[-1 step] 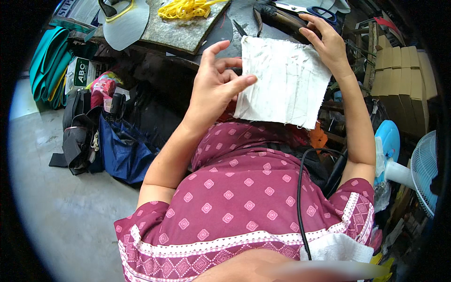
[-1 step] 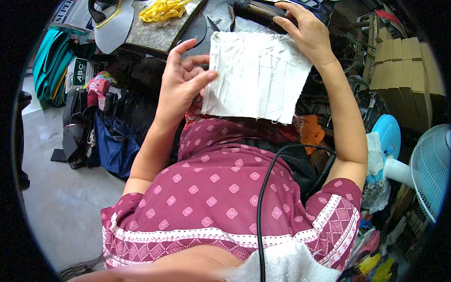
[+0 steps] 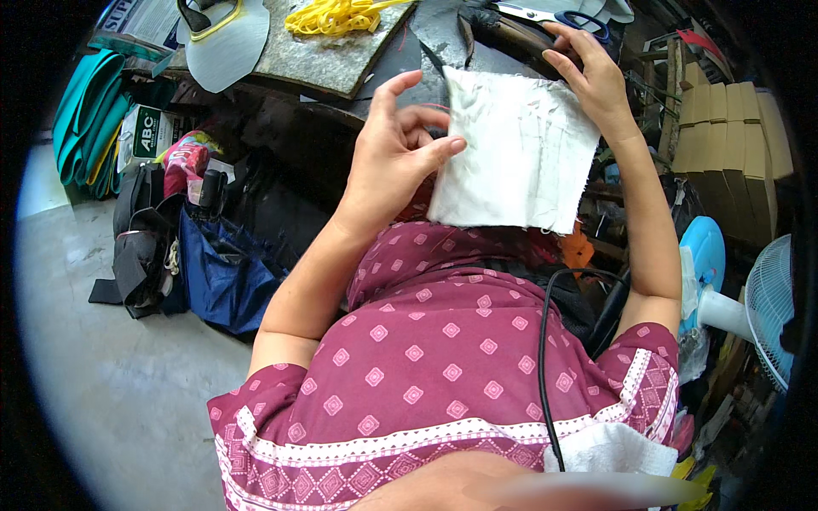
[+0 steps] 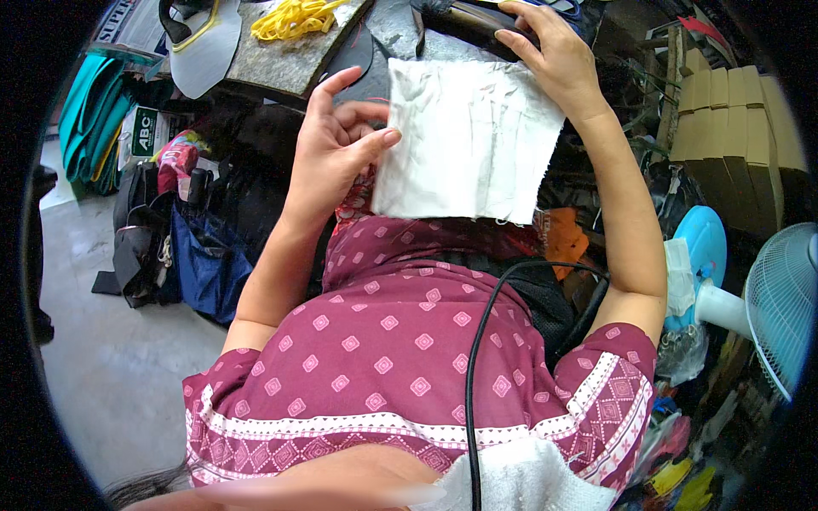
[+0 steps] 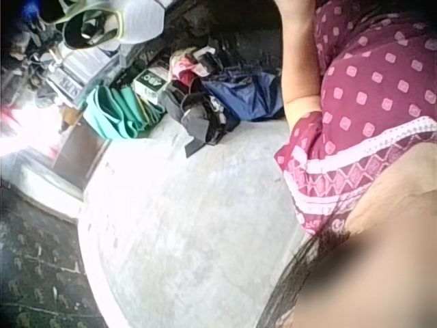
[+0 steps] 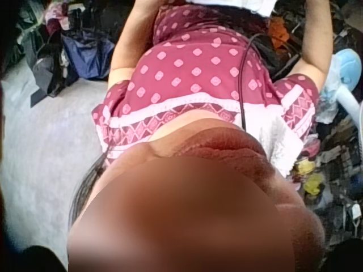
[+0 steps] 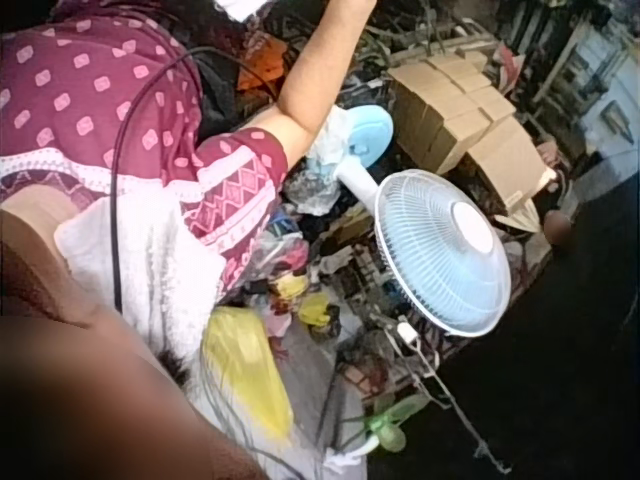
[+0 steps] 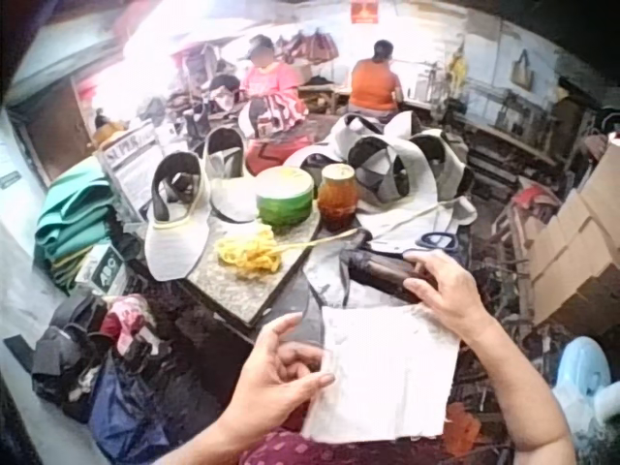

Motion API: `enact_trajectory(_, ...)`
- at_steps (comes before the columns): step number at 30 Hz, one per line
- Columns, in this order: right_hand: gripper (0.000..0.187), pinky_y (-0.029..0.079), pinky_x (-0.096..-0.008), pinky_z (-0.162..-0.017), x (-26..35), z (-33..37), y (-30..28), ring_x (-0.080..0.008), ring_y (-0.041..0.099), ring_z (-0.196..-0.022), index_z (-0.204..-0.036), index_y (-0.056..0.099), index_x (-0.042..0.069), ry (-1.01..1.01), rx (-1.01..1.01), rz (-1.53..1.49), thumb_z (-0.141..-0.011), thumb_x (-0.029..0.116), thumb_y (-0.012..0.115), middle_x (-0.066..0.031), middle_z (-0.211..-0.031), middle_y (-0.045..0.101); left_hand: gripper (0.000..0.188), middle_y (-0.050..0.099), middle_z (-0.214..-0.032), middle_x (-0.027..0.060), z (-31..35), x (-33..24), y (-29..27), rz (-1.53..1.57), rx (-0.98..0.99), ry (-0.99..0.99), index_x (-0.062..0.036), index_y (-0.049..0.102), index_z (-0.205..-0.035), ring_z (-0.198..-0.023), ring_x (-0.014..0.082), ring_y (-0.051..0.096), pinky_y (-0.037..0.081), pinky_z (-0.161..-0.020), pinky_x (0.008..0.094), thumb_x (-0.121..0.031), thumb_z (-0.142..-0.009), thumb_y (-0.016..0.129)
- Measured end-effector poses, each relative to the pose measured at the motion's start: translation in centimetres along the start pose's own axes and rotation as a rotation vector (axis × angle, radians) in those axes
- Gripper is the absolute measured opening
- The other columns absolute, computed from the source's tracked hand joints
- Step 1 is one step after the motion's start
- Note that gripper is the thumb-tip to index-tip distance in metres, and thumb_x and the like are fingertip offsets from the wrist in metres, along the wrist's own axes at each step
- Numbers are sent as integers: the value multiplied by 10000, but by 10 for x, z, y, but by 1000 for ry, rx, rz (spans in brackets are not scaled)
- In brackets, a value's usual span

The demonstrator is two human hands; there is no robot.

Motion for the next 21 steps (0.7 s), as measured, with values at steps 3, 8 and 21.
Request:
enact_trajectory(3, 380, 493, -341, -895, 13, 6, -8, -238, 600, -1061, -1287, 616, 149, -259, -282, 335, -926, 261, 660, -88, -1157, 612, 500, 615, -981, 53, -5, -1, 4, -299, -5, 193, -28, 457, -1352, -717, 58, 524, 477, -660, 215, 26, -886, 629)
enact_trajectory(8, 525, 466, -379, -993, 46, 45, -15, -301, 566, -1174, -1350, 556, 106, -275, -197, 176, -861, 204, 718, -121, -1261, 599, 308, 523, -966, 9, -14, 3, -5, -38, -137, 310, -20, 545, -1218, -871, 66, 480, 412, -798, 202, 37, -924, 476)
enact_trajectory(21, 890, 197, -472, -1193, 55, 78, -6, -325, 328, -1434, -1566, 203, 139, -163, 313, 149, -848, 372, 674, -146, -1541, 368, 463, 596, -724, -9, -34, 4, -40, -335, -170, 57, 28, 586, -1181, -642, 48, 458, 417, -584, 214, -232, -852, 782)
Point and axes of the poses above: each hand's wrist, its own z-axis away from the middle knuckle, its own y-axis out of the palm, x = y × z, the point moved 1 cm from there along -z, towards the middle knuckle
